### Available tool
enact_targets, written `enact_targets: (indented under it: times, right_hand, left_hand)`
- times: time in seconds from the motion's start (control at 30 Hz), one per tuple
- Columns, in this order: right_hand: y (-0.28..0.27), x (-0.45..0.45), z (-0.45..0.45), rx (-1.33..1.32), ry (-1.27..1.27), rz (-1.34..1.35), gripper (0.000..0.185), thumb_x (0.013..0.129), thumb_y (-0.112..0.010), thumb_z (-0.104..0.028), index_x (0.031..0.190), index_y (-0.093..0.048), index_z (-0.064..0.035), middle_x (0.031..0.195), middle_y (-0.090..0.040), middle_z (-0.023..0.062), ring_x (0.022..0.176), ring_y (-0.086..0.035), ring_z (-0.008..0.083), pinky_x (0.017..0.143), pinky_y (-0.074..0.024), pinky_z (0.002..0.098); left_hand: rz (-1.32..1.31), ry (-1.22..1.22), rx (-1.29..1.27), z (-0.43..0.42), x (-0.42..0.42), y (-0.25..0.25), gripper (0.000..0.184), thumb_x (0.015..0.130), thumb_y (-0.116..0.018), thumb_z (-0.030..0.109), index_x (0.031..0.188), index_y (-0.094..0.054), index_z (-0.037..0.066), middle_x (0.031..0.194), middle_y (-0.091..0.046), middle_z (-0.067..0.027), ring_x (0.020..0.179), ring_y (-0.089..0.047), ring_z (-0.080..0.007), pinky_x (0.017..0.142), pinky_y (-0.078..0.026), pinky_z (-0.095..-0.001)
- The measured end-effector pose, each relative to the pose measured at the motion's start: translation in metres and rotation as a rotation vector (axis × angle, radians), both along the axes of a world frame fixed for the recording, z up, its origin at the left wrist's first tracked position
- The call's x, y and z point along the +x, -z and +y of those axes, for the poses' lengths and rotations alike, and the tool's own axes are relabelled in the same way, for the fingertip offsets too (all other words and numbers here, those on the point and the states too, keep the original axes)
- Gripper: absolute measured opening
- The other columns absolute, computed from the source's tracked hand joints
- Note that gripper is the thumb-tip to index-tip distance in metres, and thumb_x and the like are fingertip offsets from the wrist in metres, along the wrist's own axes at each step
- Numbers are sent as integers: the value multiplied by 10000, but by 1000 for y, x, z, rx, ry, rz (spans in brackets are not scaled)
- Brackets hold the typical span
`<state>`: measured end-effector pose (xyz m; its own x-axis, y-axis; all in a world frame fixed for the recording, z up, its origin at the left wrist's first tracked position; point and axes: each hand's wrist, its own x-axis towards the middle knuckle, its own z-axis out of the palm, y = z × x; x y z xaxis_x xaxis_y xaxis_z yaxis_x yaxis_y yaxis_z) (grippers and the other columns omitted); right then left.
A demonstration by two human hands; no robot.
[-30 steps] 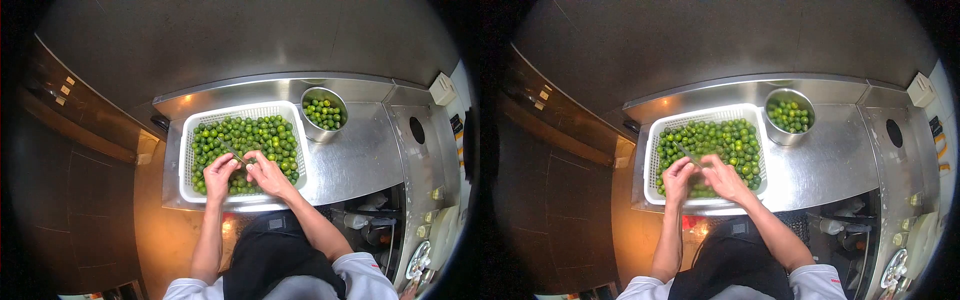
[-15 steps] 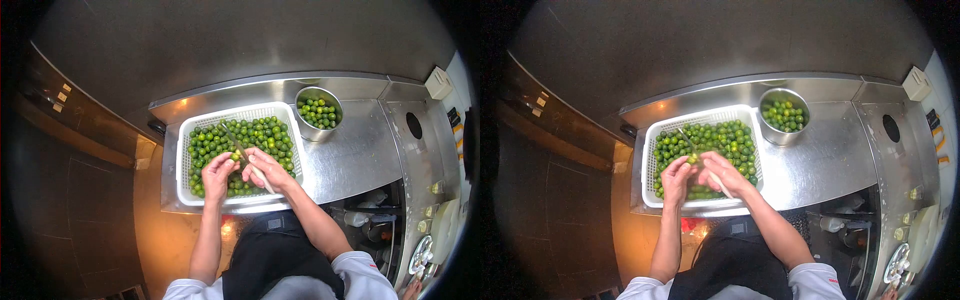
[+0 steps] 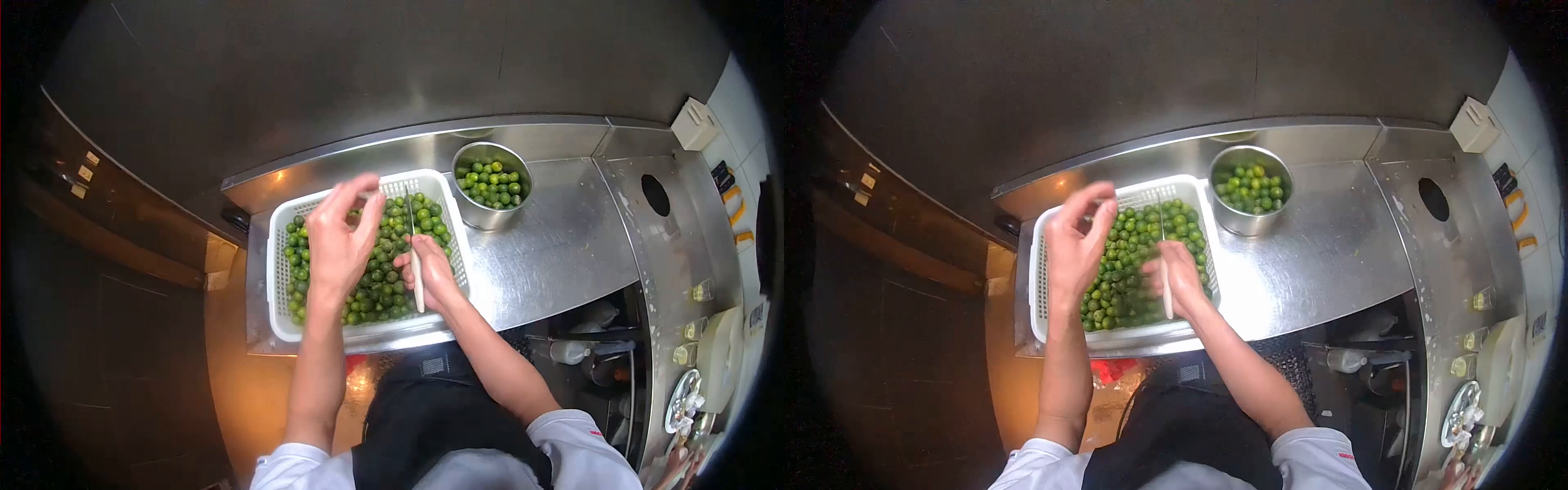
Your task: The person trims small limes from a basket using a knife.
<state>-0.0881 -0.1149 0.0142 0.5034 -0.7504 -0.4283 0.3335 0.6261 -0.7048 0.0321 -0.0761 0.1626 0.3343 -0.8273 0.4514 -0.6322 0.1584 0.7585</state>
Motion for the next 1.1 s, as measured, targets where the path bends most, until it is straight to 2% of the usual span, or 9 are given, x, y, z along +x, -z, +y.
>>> enact_targets:
  times: [0.03, 0.1, 0.17, 0.33, 0.5, 0.6, 0.73, 0.8, 1.1]
  right_hand:
    - [0, 0, 0, -9, 16, -12, 310, 1020, -418, -316, 1217, -424, -76, 805, -609, 114, 485, -445, 113, 404, -356, 252]
    - [2, 0, 1, -54, 62, -27, 299, 1025, -419, -318, 1200, -424, -75, 803, -609, 114, 471, -445, 106, 406, -351, 243]
    - [1, 0, 1, -134, 136, -34, 299, 1032, -408, -311, 1211, -422, -72, 797, -614, 113, 473, -449, 97, 411, -358, 238]
    - [-4, -14, 4, -372, 239, 70, 325, 1043, -399, -297, 1266, -407, -61, 783, -631, 99, 491, -472, 71, 429, -383, 226]
    - [-2, -34, 6, -530, 291, 138, 328, 1043, -411, -270, 1267, -396, -30, 772, -613, 76, 498, -445, 50, 444, -364, 197]
    - [-4, -36, 7, -542, 264, 165, 329, 1041, -418, -261, 1269, -395, -25, 774, -613, 74, 498, -443, 49, 445, -361, 200]
    - [-3, -34, 6, -610, 212, 216, 301, 1035, -427, -226, 1251, -423, -18, 753, -628, 68, 490, -448, 49, 451, -366, 212]
    - [-4, -32, 8, -663, 180, 255, 292, 1029, -434, -212, 1247, -434, -18, 743, -634, 64, 488, -455, 51, 456, -373, 219]
    - [-4, -30, 10, -831, -15, 408, 317, 992, -502, -191, 1265, -456, -37, 703, -662, 73, 551, -588, 136, 550, -467, 298]
  left_hand:
    - [-35, -13, 44, 4, 4, 13, 156, 861, -668, 84, 992, -691, 3, 857, -695, -141, 791, -696, -218, 660, -537, -341]
    - [-196, 100, 171, 11, 24, 64, 164, 853, -648, 100, 983, -692, 10, 889, -698, -175, 810, -693, -303, 721, -535, -372]
    - [-310, 286, 581, 22, 26, 91, 230, 800, -678, 128, 1005, -703, 28, 961, -684, -215, 856, -675, -340, 808, -525, -398]
    - [-532, 285, 476, 36, -3, 145, 230, 776, -712, 156, 967, -656, 40, 918, -600, -156, 957, -601, -349, 824, -516, -434]
    - [-649, 148, 421, 43, -18, 141, 107, 740, -670, 116, 824, -642, 57, 941, -609, -142, 901, -593, -339, 789, -503, -454]
    - [-642, 167, 572, 32, -18, 139, 137, 765, -648, 116, 875, -670, 36, 933, -609, -163, 901, -598, -343, 813, -504, -436]
    - [-57, 279, 351, 27, 5, 127, 291, 850, -627, 86, 1122, -660, -13, 1017, -643, -172, 915, -645, -270, 804, -541, -344]
    - [758, 309, 378, 30, 10, 141, 285, 917, -576, 53, 1191, -617, -16, 1128, -647, -144, 936, -662, -216, 785, -556, -309]
    - [1237, 384, 230, 44, 17, 138, 349, 951, -577, 52, 1290, -522, -11, 1183, -628, -130, 975, -658, -190, 770, -569, -288]
